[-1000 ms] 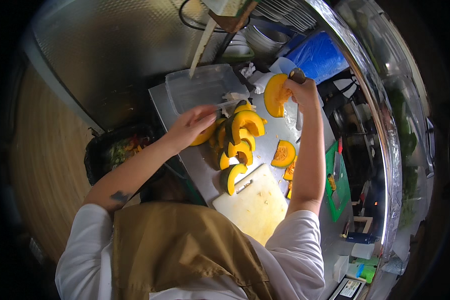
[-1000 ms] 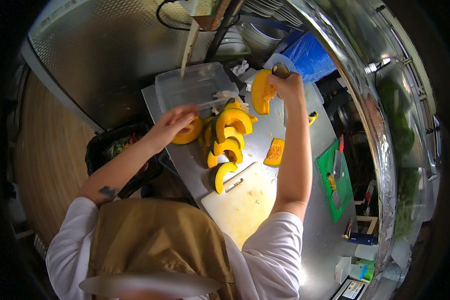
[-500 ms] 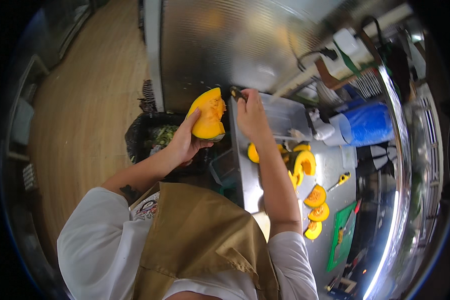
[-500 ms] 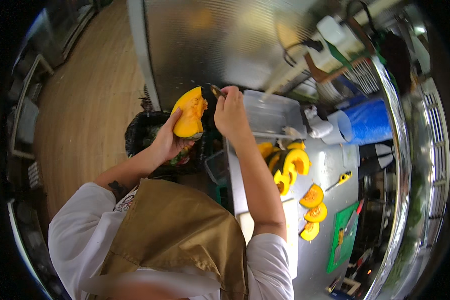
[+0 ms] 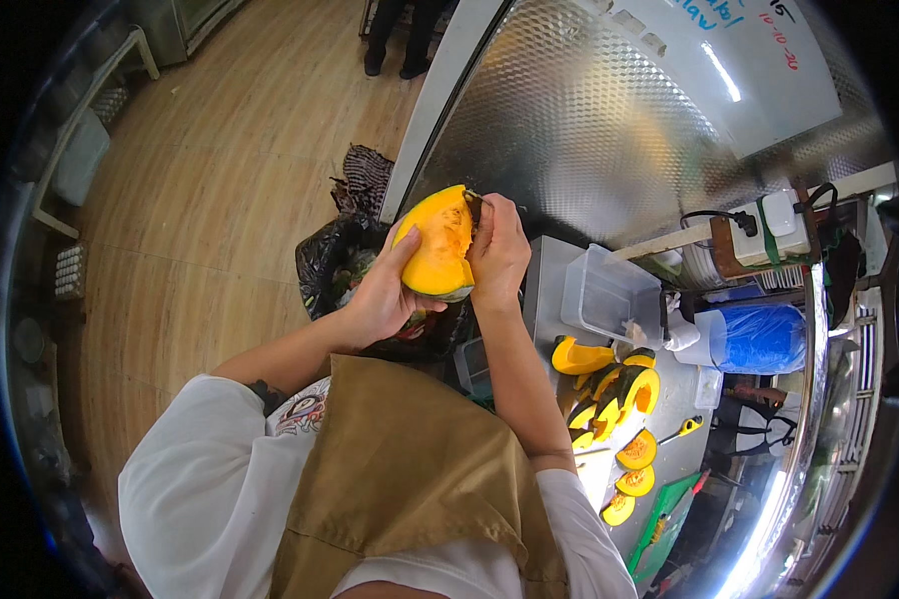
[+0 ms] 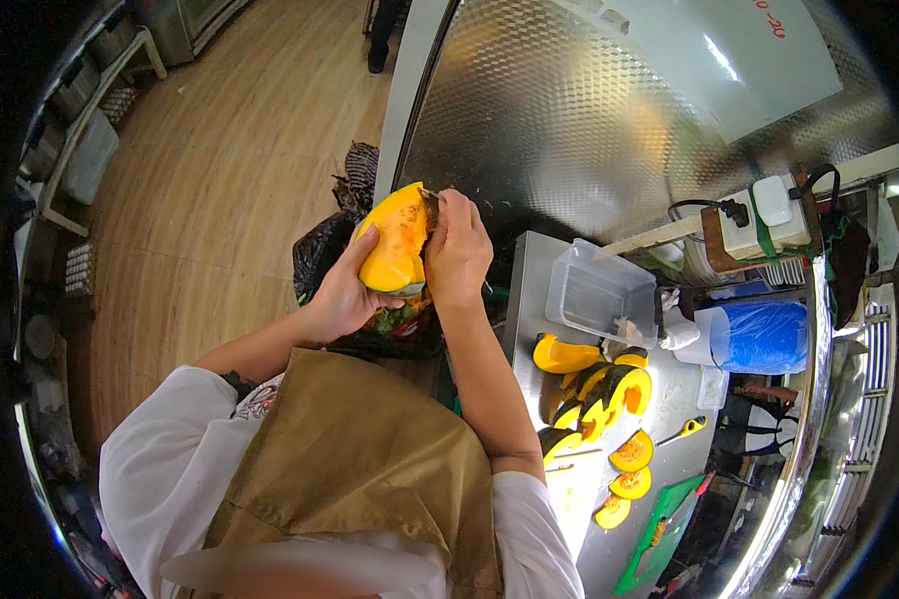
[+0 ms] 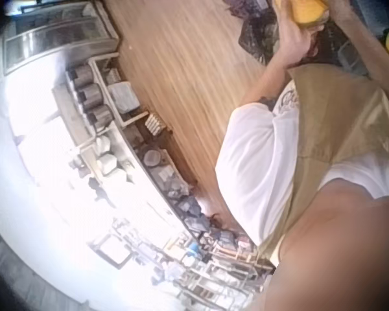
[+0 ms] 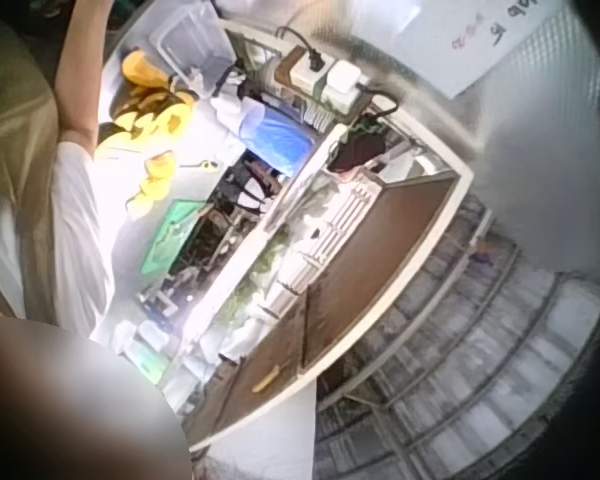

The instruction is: The person scoops seeds and pulp from multiple pumpkin wedges using a spoon. The person holds each wedge, removes the interior contents into a bin, and places the cleaned wedge on a cutting board.

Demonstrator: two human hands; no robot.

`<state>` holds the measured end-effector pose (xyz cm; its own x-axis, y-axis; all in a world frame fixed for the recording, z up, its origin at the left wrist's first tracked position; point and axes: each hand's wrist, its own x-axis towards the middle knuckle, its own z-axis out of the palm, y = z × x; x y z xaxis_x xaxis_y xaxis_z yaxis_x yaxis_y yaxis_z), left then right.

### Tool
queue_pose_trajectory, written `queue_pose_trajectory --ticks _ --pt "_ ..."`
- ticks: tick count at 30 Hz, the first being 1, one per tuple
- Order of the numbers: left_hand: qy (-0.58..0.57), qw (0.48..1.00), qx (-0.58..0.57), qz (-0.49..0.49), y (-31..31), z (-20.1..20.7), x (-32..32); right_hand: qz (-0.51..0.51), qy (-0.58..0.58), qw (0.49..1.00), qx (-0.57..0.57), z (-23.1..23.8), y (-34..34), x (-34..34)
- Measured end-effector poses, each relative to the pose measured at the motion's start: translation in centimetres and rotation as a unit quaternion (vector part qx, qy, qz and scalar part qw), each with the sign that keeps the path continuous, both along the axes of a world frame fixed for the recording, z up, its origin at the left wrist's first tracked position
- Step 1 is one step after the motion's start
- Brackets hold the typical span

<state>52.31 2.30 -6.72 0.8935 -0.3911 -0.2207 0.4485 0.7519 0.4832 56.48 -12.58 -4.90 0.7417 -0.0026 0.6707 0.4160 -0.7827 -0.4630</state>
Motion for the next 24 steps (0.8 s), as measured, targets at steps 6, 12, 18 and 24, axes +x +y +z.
queue_pose_trajectory --ticks 6,12,18,24 --pt "-0.12 0.993 0.002 0.01 -0.4 2.1 0.9 0.011 0.128 0.98 0.154 -1.8 0.8 -0.8" --pt "-0.074 0.996 0.04 0.011 -0.1 3.5 0.5 -0.099 0.005 0.991 0.088 3.2 -0.9 -1.4" --pt "-0.062 0.998 0.027 -0.009 -0.5 2.7 0.1 -0.06 -0.002 0.998 0.034 3.7 0.0 -1.9" --pt "-0.082 0.996 0.019 -0.014 -0.8 3.3 -0.2 -0.018 0.081 0.959 0.272 2.2 0.6 -2.2"
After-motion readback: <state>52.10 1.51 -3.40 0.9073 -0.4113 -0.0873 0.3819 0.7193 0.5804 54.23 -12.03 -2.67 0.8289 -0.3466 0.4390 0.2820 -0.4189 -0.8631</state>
